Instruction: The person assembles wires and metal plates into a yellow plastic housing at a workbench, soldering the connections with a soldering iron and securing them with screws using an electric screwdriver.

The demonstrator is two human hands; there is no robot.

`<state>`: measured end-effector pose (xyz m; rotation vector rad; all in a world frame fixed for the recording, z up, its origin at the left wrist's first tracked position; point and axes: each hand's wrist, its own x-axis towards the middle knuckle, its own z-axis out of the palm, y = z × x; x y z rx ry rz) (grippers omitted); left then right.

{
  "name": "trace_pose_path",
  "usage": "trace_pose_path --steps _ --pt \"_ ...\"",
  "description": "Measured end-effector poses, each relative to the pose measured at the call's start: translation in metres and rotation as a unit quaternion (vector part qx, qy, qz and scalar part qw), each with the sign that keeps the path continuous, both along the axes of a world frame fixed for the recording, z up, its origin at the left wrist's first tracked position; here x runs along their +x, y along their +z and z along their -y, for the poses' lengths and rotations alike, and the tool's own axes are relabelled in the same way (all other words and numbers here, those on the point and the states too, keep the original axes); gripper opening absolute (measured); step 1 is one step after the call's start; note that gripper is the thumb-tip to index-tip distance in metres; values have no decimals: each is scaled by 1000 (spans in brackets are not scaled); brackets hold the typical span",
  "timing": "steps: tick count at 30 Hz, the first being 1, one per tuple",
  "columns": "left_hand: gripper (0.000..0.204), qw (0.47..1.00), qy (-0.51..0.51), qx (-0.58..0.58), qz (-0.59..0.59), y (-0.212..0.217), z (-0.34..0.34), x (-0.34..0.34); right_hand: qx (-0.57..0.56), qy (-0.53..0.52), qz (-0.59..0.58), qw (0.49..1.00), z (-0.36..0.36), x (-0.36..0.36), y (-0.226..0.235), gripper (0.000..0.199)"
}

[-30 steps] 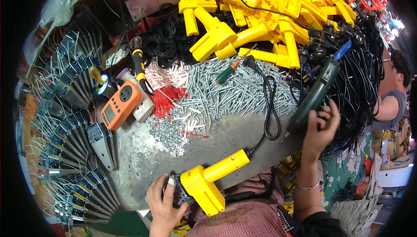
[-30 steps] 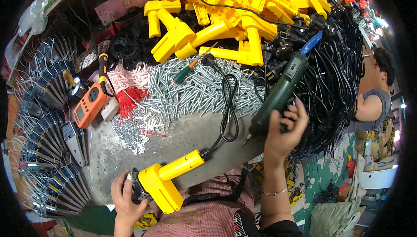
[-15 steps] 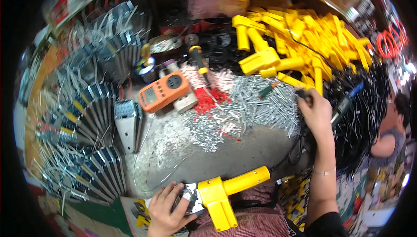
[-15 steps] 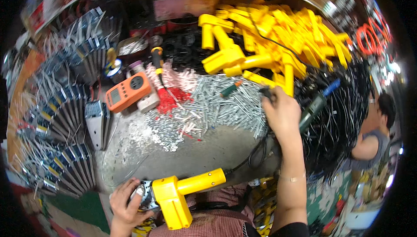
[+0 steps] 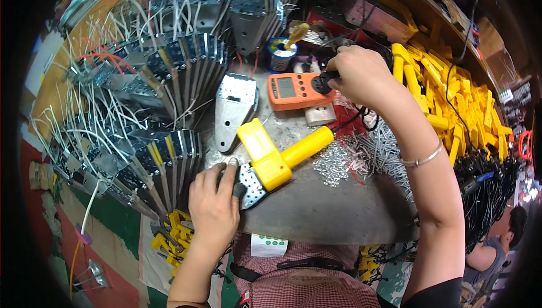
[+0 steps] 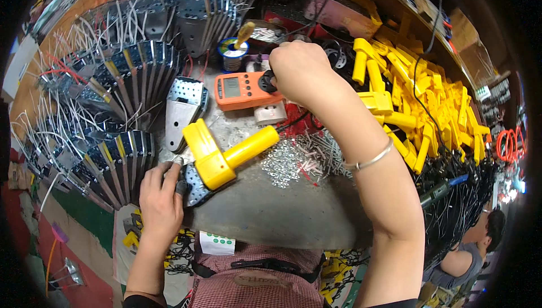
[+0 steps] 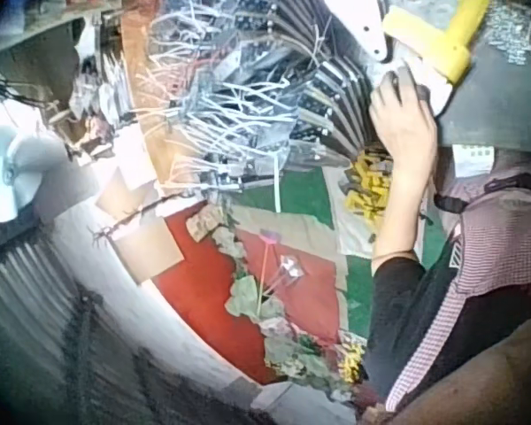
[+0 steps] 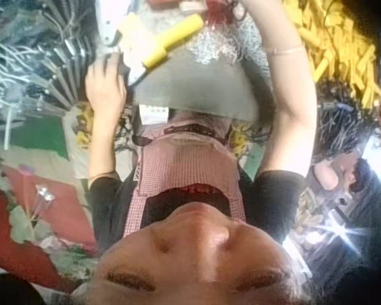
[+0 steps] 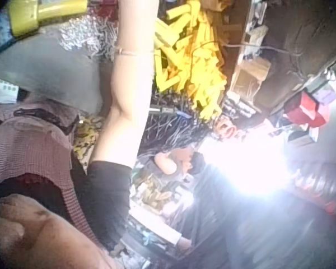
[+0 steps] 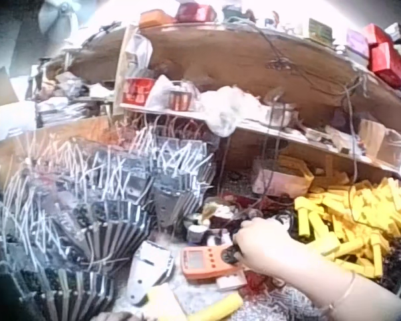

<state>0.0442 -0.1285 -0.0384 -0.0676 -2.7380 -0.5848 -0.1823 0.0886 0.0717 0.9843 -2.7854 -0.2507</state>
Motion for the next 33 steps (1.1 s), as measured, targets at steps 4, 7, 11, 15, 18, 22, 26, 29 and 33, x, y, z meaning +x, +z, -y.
trace_pose_path --steps 4,7,11,15,18,22,26,29,33 --pt "54 999 2 47 -6 -16 0 11 94 -25 61 993 26 -16 -5 18" --pt "53 998 3 53 -19 -16 2 11 124 -6 67 990 34 -19 -12 14" --pt "49 988 -61 94 -111 -17 9 27 34 11 86 996 20 -21 -16 20" --pt "35 972 -146 148 -108 -16 9 66 71 119 -135 981 12 -8 -35 22" --pt "28 982 -97 158 -19 -33 5 97 -151 196 -131 960 26 41 -28 21" --pt "37 928 -40 337 152 -59 -9 107 -248 200 137 938 33 139 -28 14" --pt "33 736 11 581 347 -55 -23 99 -228 213 345 885 17 191 -74 20" --pt "26 777 -5 549 307 -57 -29 97 -272 188 348 877 12 215 -99 17" --pt "24 859 -47 460 219 -53 -29 99 -257 174 307 900 19 233 -110 15"
